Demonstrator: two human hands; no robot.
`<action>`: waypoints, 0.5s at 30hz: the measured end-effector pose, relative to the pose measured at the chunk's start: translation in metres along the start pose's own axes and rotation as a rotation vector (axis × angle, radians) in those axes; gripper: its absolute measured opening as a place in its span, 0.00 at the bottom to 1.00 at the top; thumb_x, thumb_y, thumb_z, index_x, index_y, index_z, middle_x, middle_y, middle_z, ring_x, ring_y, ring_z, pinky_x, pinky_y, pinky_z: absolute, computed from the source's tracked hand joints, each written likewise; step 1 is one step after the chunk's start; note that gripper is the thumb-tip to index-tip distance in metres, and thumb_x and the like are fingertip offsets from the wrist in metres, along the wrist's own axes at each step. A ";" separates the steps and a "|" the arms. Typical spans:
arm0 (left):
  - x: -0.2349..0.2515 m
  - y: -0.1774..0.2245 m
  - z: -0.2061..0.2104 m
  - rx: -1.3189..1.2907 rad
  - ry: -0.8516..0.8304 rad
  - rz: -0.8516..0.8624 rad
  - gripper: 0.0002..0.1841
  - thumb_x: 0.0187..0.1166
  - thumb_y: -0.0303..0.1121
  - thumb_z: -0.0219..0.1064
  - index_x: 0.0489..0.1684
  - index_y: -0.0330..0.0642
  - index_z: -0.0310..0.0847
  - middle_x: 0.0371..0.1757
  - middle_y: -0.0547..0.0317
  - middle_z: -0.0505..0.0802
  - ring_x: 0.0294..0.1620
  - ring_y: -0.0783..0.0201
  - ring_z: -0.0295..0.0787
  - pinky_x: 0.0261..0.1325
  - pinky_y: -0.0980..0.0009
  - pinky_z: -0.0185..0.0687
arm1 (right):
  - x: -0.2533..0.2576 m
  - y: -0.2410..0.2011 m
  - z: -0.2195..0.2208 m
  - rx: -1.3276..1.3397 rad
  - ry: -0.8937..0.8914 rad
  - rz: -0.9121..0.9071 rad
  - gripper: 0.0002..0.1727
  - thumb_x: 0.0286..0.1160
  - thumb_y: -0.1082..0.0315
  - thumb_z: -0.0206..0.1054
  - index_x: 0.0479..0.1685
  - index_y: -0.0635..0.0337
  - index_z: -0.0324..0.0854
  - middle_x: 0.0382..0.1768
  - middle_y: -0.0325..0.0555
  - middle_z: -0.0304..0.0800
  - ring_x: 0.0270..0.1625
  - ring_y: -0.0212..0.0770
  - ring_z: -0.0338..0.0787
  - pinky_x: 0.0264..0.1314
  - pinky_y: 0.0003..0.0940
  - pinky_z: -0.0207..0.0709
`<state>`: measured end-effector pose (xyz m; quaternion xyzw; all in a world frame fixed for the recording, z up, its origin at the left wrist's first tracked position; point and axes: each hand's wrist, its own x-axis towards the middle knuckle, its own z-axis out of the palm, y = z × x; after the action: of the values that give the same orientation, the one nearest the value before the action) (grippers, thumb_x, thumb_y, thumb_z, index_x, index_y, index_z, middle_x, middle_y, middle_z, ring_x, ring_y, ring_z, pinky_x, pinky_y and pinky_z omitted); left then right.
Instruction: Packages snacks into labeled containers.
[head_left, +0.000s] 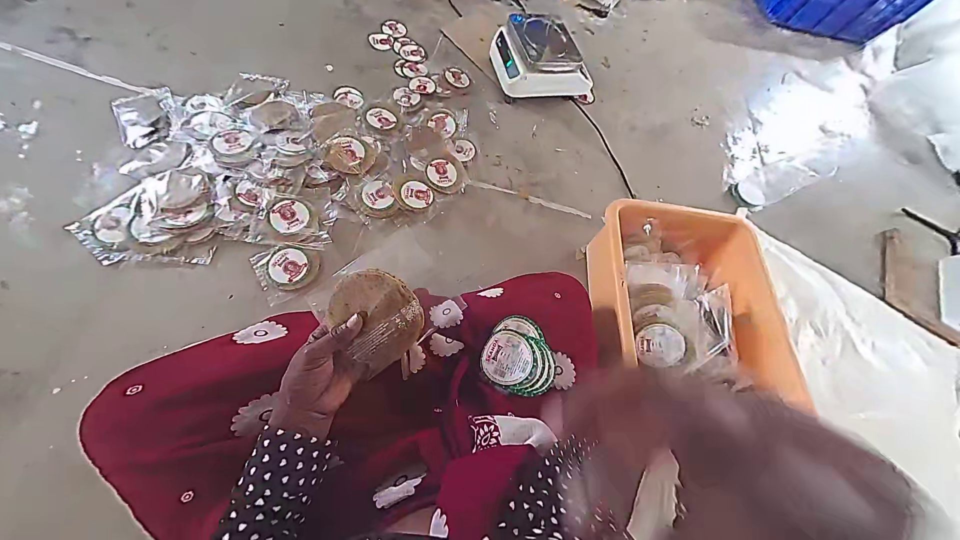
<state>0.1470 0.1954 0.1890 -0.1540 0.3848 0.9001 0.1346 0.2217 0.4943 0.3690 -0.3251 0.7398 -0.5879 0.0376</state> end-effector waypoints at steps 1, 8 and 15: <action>-0.001 -0.002 0.000 -0.007 -0.005 -0.002 0.14 0.75 0.28 0.67 0.58 0.42 0.81 0.50 0.49 0.94 0.50 0.55 0.95 0.55 0.54 0.93 | 0.000 0.040 -0.011 -0.262 0.096 0.002 0.07 0.80 0.58 0.71 0.40 0.49 0.89 0.48 0.31 0.93 0.60 0.29 0.89 0.65 0.28 0.85; -0.011 -0.012 0.003 -0.002 0.032 -0.044 0.10 0.83 0.28 0.59 0.55 0.38 0.81 0.47 0.48 0.95 0.48 0.57 0.95 0.55 0.56 0.93 | 0.011 0.187 0.004 -0.762 -0.306 0.325 0.10 0.64 0.64 0.81 0.43 0.53 0.93 0.43 0.51 0.89 0.56 0.56 0.86 0.57 0.51 0.81; -0.025 -0.023 0.004 0.032 0.148 -0.114 0.10 0.82 0.26 0.56 0.55 0.38 0.78 0.43 0.50 0.95 0.44 0.59 0.96 0.50 0.60 0.94 | -0.019 0.186 -0.024 -0.443 0.116 0.442 0.04 0.72 0.63 0.75 0.37 0.48 0.95 0.43 0.35 0.92 0.52 0.36 0.87 0.58 0.40 0.79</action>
<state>0.1773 0.2104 0.1859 -0.2395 0.3984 0.8709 0.1593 0.1451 0.5430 0.2036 -0.1224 0.9035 -0.4076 0.0504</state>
